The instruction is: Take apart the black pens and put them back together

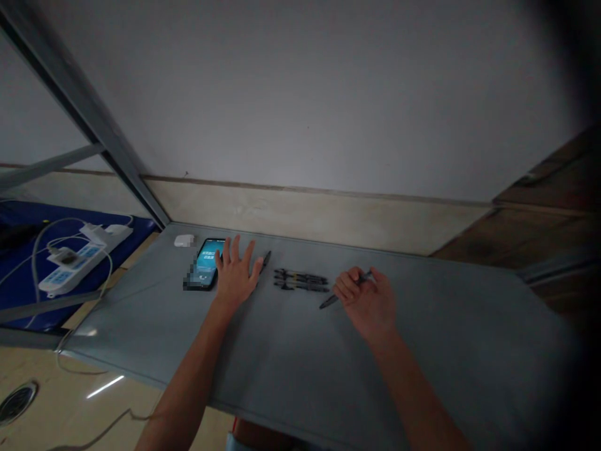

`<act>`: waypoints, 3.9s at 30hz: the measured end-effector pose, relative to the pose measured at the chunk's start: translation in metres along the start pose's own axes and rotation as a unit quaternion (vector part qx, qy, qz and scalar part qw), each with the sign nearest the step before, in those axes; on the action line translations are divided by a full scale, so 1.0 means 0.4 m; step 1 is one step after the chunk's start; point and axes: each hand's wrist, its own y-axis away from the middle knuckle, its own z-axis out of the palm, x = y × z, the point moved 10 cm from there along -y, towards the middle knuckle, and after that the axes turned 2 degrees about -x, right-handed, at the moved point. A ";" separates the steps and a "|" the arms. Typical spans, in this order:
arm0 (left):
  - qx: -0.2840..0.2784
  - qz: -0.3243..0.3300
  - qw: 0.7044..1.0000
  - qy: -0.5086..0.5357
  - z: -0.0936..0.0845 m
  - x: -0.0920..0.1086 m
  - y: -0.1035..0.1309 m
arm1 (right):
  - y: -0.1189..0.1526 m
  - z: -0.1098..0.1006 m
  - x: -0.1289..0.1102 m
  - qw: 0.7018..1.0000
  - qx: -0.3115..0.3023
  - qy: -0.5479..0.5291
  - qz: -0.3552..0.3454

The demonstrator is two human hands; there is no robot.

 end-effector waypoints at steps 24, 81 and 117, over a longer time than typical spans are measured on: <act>-0.229 0.149 0.848 0.455 0.056 0.259 0.091 | -0.004 -0.029 0.023 0.982 0.070 0.165 -0.064; -0.017 -0.043 0.997 0.063 0.044 -0.024 -0.011 | 0.018 0.075 0.060 0.692 -0.042 0.707 -0.140; -0.035 0.107 0.992 0.053 0.009 0.105 0.019 | 0.016 0.061 -0.010 0.621 0.004 0.756 -0.205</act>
